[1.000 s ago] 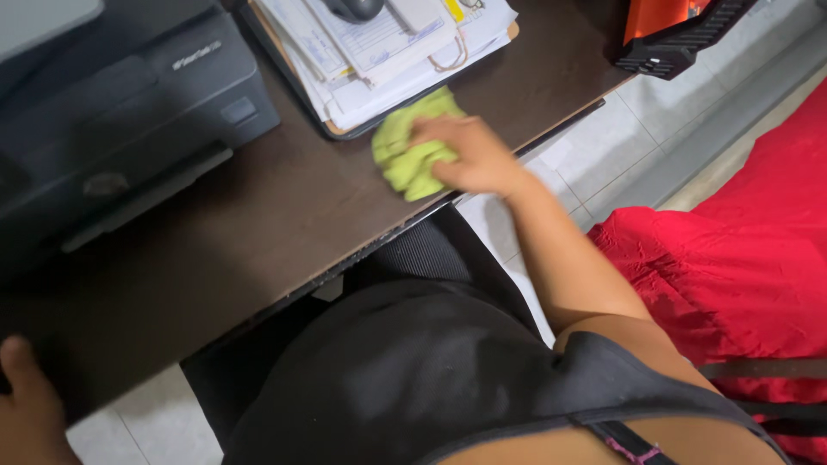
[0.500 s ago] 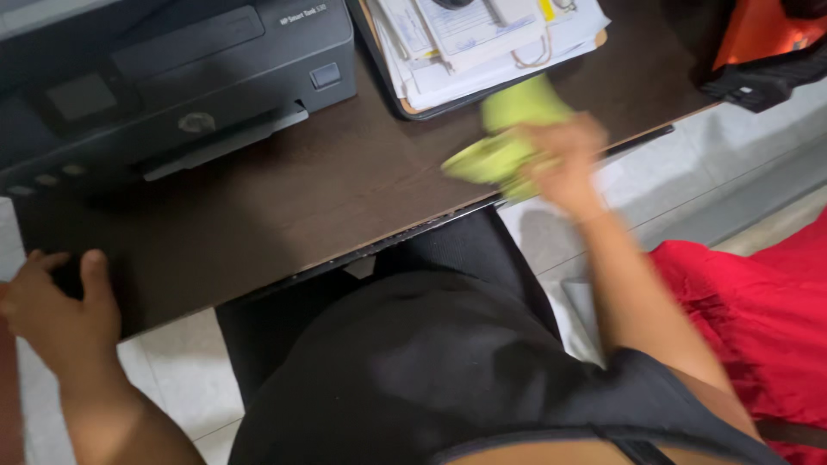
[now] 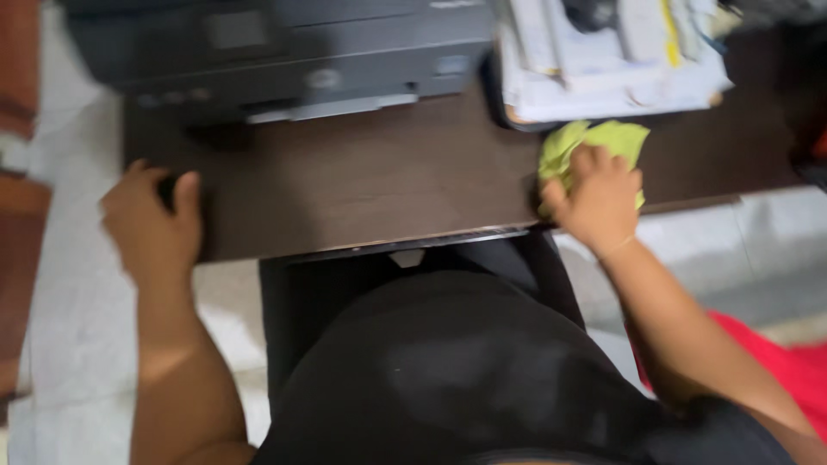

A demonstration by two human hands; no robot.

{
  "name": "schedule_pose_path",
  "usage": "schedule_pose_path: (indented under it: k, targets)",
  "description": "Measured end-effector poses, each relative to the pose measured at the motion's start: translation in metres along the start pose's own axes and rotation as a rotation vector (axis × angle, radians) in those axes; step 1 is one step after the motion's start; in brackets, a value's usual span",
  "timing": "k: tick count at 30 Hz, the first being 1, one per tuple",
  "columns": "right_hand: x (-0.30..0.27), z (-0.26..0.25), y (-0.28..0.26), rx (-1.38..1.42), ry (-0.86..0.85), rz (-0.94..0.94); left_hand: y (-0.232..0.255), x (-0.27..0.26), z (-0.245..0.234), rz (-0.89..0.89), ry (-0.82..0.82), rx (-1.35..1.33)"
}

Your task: The person wipes the printer's exterior and scanner lid with a green cloth, lifts the lid, opens the ink cartridge access area, wipes around the ink tanks and cartridge slots, closes the covers, and wipes the desk surface around the printer.

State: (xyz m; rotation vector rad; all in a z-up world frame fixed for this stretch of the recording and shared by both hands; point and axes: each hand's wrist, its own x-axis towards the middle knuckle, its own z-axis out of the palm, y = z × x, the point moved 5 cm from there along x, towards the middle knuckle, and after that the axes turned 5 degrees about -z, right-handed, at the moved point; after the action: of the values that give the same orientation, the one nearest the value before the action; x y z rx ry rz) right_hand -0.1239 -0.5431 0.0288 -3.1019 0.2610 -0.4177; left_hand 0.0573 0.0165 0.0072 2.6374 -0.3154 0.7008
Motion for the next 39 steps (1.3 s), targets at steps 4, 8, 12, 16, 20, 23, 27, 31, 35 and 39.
schedule_pose_path:
  k: [4,8,12,16,20,23,27,31,35,39]
  targets:
    - [0.016,-0.015,-0.101,0.187,-0.006,-0.180,0.009,0.005,-0.011,-0.058,0.022,-0.039]
    - [0.047,-0.015,-0.161,0.304,0.100,-0.368,0.020,0.008,-0.020,-0.032,0.026,-0.043]
    - [0.077,-0.001,-0.208,0.324,0.006,-0.427,0.026,0.008,-0.027,-0.023,0.058,-0.058]
    - [0.095,0.018,-0.271,0.414,-0.083,-0.569,0.026,0.010,-0.032,-0.064,0.072,-0.096]
    - [0.109,0.033,-0.334,0.480,-0.018,-0.696,0.021,0.010,-0.038,-0.108,0.141,-0.215]
    - [0.122,0.045,-0.385,0.497,0.008,-0.759,0.013,0.009,-0.039,-0.141,0.201,-0.330]
    - [0.142,0.059,-0.455,0.587,0.015,-0.841,-0.003,0.007,-0.036,-0.187,0.264,-0.469]
    - [0.139,0.062,-0.496,0.737,-0.023,-1.104,-0.014,0.002,-0.031,-0.143,0.325,-0.587]
    - [0.110,0.047,-0.480,0.774,-0.144,-1.327,-0.022,-0.004,-0.035,-0.127,0.449,-0.744]
    - [0.071,0.026,-0.398,0.843,-0.341,-1.301,-0.021,-0.010,-0.031,-0.148,0.441,-0.662]
